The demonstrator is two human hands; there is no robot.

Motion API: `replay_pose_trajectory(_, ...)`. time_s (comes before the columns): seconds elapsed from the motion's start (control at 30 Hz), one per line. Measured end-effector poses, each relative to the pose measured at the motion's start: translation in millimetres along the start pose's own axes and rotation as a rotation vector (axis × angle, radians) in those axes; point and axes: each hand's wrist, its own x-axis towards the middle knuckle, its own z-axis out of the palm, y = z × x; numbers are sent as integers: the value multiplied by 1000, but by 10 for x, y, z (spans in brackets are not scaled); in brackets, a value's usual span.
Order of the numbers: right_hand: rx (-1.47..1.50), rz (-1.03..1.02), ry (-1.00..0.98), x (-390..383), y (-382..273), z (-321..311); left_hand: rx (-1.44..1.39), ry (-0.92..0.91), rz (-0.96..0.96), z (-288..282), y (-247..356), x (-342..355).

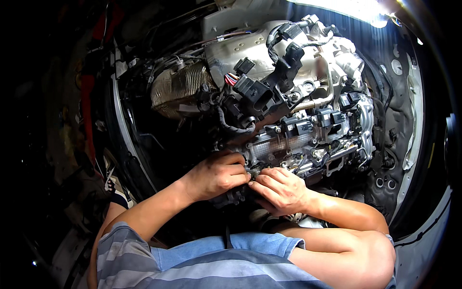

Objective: The person works on a car engine by adjusting a work light, fitting engine components by hand, and tightening bolts with a ratchet wrench.

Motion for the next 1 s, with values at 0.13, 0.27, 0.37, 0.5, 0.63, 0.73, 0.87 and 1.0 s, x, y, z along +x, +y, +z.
replay_pose_trajectory(0.13, -15, -16, 41, -13, 11, 20, 61, -144, 57, -111, 0, 82)
replay_pose_trajectory(0.27, -7, -26, 56, -30, 20, 48, 2, -213, 88, -125, -55, 124)
replay_pose_trajectory(0.37, 16, -18, 49, -28, 7, 34, -40, -227, 145, -94, -85, 198)
replay_pose_trajectory(0.5, 23, -43, 67, -56, 28, 78, -56, -358, 172, -80, -113, 297)
replay_pose_trajectory(0.63, 33, -66, 89, -94, 50, 62, 6, -400, 238, -84, -128, 360)
replay_pose_trajectory(0.73, 13, -99, 90, -85, 68, 72, -18, -409, 212, -80, -160, 351)
replay_pose_trajectory(0.87, -10, -66, 105, -115, 37, 126, -149, -269, 121, 32, -190, 212)
replay_pose_trajectory(1.0, -11, -92, 120, -92, 54, 148, -92, -302, 122, 2, -161, 191)
